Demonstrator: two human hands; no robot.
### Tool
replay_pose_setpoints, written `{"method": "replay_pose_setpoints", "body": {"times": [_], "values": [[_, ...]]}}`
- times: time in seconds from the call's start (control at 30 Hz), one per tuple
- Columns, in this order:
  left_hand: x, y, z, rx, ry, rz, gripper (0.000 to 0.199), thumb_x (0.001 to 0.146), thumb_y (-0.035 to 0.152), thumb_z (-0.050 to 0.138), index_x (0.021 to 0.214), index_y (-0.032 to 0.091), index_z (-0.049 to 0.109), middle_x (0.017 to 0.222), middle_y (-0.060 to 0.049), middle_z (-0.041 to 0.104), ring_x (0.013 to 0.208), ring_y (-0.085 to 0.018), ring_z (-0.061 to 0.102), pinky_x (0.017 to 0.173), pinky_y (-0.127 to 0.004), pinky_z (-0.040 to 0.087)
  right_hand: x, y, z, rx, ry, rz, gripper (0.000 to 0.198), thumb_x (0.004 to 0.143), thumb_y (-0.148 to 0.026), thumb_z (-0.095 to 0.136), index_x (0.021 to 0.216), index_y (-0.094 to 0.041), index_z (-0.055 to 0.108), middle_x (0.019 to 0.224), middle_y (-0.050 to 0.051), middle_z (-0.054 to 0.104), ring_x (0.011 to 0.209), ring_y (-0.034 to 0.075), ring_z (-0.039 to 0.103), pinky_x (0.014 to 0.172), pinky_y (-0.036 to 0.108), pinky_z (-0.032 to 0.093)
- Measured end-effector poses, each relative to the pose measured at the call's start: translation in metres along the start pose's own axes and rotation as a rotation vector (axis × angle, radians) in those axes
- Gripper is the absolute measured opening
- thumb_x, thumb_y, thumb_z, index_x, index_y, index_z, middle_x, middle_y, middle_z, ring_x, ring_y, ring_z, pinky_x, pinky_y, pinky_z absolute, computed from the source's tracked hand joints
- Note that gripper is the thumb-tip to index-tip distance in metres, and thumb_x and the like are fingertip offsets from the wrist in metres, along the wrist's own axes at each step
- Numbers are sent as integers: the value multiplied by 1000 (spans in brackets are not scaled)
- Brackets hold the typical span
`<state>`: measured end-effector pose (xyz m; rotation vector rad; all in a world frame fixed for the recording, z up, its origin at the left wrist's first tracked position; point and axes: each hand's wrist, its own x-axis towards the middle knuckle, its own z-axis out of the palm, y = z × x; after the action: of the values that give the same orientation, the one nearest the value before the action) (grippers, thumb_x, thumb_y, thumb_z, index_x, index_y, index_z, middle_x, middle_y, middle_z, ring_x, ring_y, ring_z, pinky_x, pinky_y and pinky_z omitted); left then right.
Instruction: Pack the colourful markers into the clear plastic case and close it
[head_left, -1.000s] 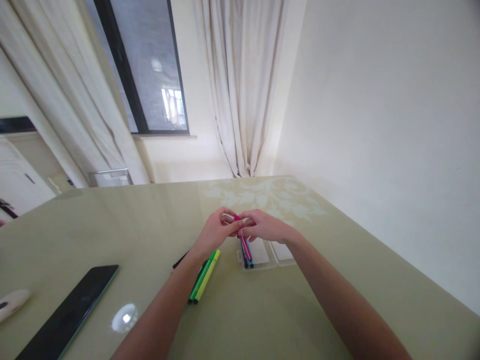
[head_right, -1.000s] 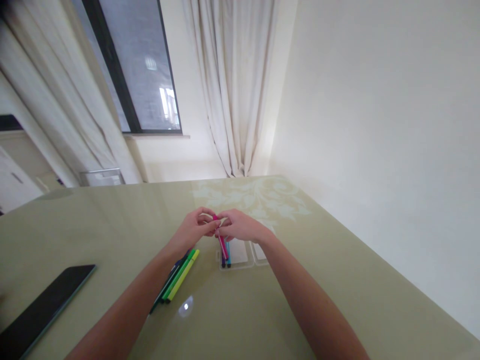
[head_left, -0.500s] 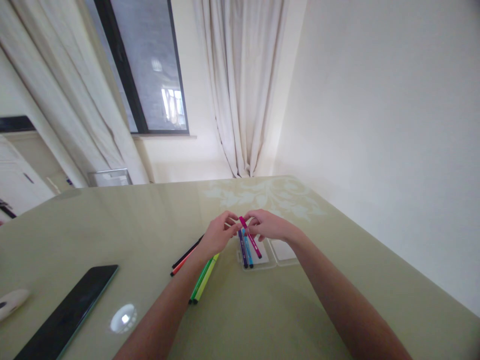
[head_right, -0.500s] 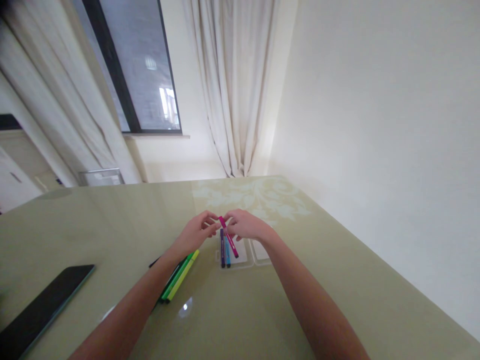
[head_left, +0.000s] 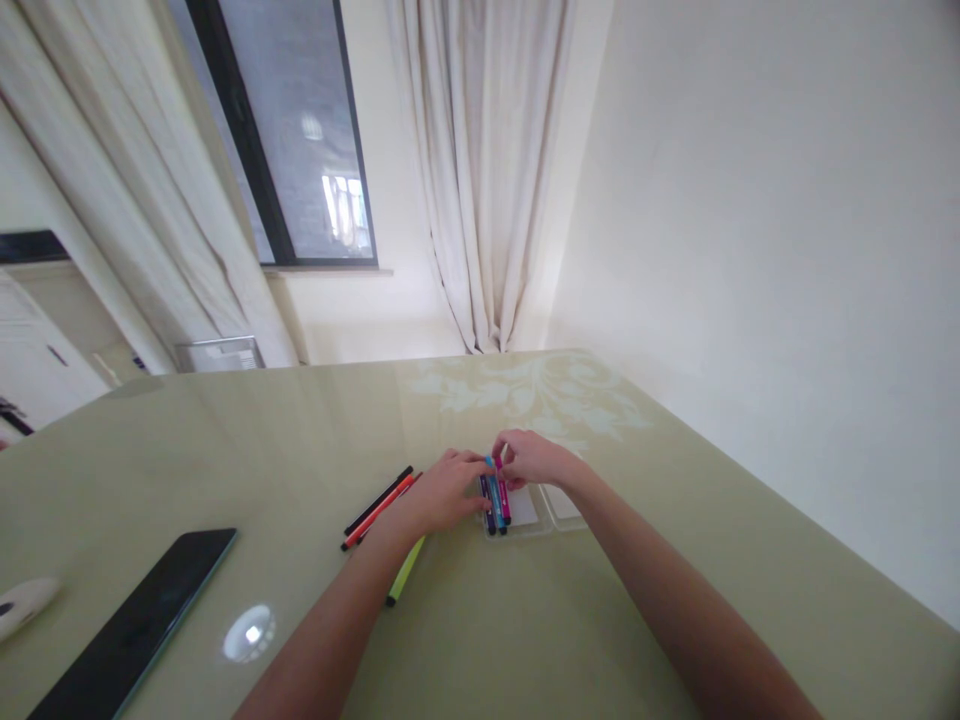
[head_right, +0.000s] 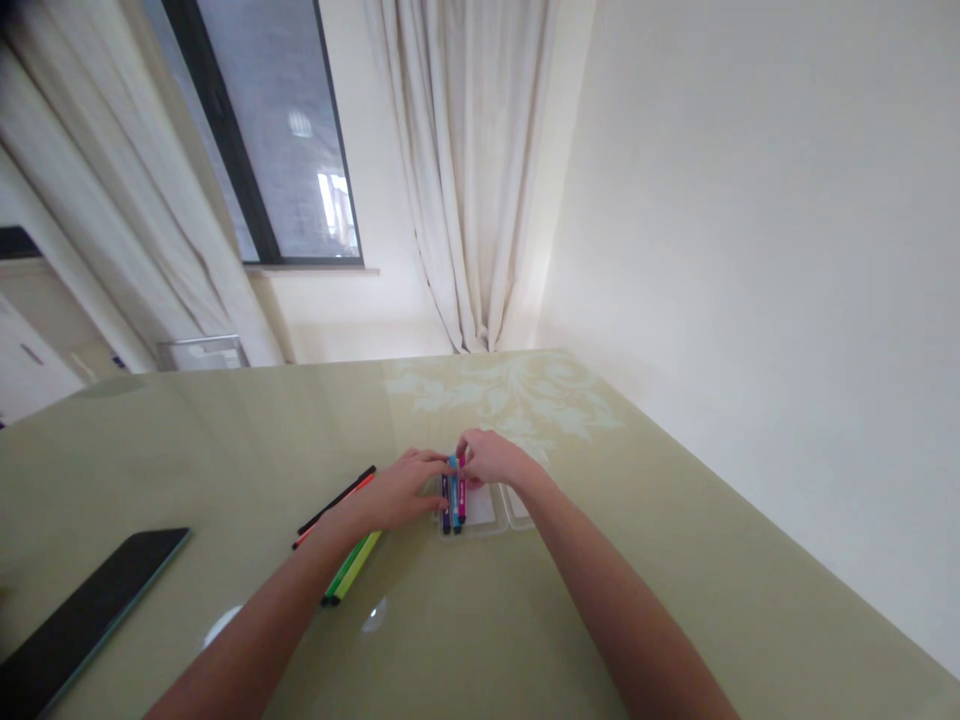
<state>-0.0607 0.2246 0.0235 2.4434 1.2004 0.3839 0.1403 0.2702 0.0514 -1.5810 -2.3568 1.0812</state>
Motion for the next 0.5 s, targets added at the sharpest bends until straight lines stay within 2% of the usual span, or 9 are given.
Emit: {"method": "replay_pose_setpoints", "body": {"times": [0.1, 0.23, 0.37, 0.5], "values": [[0, 1, 0, 27, -9, 11, 45, 83, 40, 70, 127, 29, 66, 132, -8, 64, 123, -30, 54, 109, -43, 38, 0, 1, -3, -113, -29, -50, 33, 69, -9, 68, 101, -16, 69, 85, 4, 75, 71, 17, 71, 62, 23, 51], [-1, 3, 1, 35, -3, 1, 48, 82, 45, 72, 126, 27, 66, 133, -9, 63, 124, -31, 53, 107, -43, 39, -3, -1, -9, -196, -33, -113, 45, 61, -20, 82, 105, -19, 72, 96, 3, 76, 84, 20, 70, 66, 24, 48], [-1, 5, 0, 35, -15, -16, 50, 82, 44, 72, 128, 27, 65, 133, -9, 63, 125, -31, 52, 108, -43, 39, -6, -6, -11, -295, -72, -146, 47, 58, -32, 87, 102, -20, 74, 99, 4, 75, 87, 23, 69, 63, 25, 45], [-1, 5, 0, 32, -13, -7, 48, 82, 43, 72, 126, 26, 65, 134, -9, 63, 125, -31, 52, 109, -44, 38, -7, -9, -8, -385, -76, -159, 50, 54, -36, 89, 99, -20, 74, 97, 5, 74, 87, 25, 68, 62, 26, 43]]}}
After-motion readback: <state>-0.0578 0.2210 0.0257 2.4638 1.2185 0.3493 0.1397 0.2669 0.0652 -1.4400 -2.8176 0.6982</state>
